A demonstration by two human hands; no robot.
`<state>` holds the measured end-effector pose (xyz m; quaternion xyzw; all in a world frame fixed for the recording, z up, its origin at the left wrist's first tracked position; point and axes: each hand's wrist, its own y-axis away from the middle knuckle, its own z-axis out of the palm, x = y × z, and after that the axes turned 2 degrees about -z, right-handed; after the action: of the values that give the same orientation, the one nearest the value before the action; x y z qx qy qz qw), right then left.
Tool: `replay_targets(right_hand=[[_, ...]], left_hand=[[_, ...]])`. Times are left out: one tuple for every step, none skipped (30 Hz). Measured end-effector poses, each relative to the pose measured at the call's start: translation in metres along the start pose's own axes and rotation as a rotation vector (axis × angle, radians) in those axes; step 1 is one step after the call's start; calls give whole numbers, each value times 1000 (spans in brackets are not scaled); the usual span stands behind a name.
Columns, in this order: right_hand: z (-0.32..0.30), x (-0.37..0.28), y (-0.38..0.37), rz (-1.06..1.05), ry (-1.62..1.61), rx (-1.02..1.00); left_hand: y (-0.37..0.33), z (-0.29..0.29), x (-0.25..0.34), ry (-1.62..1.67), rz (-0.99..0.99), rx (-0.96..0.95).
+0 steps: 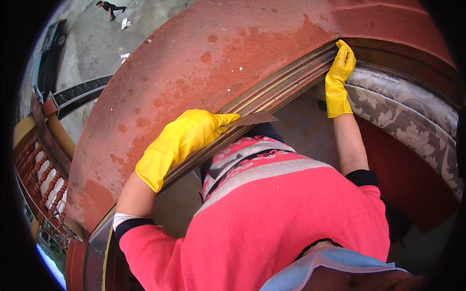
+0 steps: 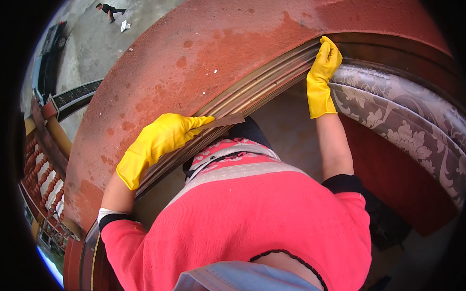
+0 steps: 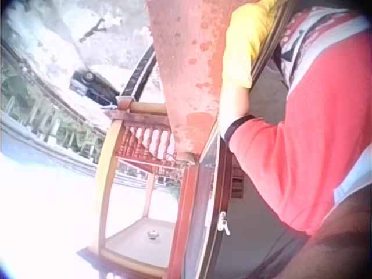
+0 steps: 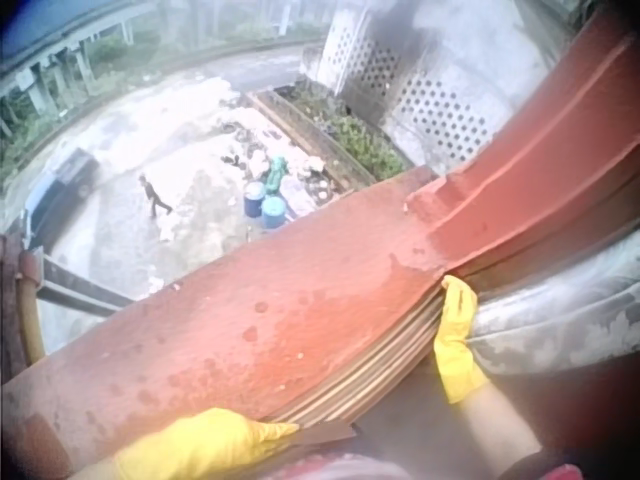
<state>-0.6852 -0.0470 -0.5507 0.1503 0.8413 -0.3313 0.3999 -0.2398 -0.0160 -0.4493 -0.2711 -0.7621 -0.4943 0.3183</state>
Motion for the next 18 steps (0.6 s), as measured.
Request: replay_targets(right_hand=[[5, -5, 0, -28, -22, 14], [6, -11, -1, -57, -34, 32], [6, -9, 0, -76, -10, 30], [4, -6, -1, -96, 13, 27], [2, -4, -2, -117, 36, 23], [-1, -4, -2, -78, 25, 24], [0, -1, -3, -94, 42, 24], [0, 3, -4, -105, 52, 27], [-1, 8, -4, -110, 48, 32], [0, 0, -3, -69, 33, 20], [2, 4, -1, -76, 41, 26], [2, 4, -3, -89, 50, 30], [3, 5, -1, -55, 9, 30], [4, 3, -1, -21, -32, 30], [3, 0, -1, 6, -64, 40], [3, 2, 1, -19, -35, 38], [1, 8, 0, -46, -7, 41], [0, 11, -5, -78, 14, 36]], left_hand=[[-13, 0, 10, -22, 6, 11], [-22, -2, 15, -44, 20, 18], [-20, -4, 11, -50, 24, -9], [-15, -8, 5, -54, 27, -35], [-7, -11, -3, -58, 30, -60], [10, -14, -11, -57, -4, -65], [32, -16, -19, -74, -85, -84], [55, -18, -20, -96, -173, -103], [76, -17, -23, -86, -206, -96], [95, -13, -23, -70, -243, -86], [106, -11, -24, -55, -280, -76], [106, -6, -25, -70, -263, -74], [103, 0, -27, -87, -247, -72], [98, 3, -24, -105, -230, -68], [82, 1, -15, -97, -210, -69], [61, 8, -18, -133, -113, -67], [40, 9, -11, -156, -55, -41], [18, 12, -6, -165, -33, -36]])
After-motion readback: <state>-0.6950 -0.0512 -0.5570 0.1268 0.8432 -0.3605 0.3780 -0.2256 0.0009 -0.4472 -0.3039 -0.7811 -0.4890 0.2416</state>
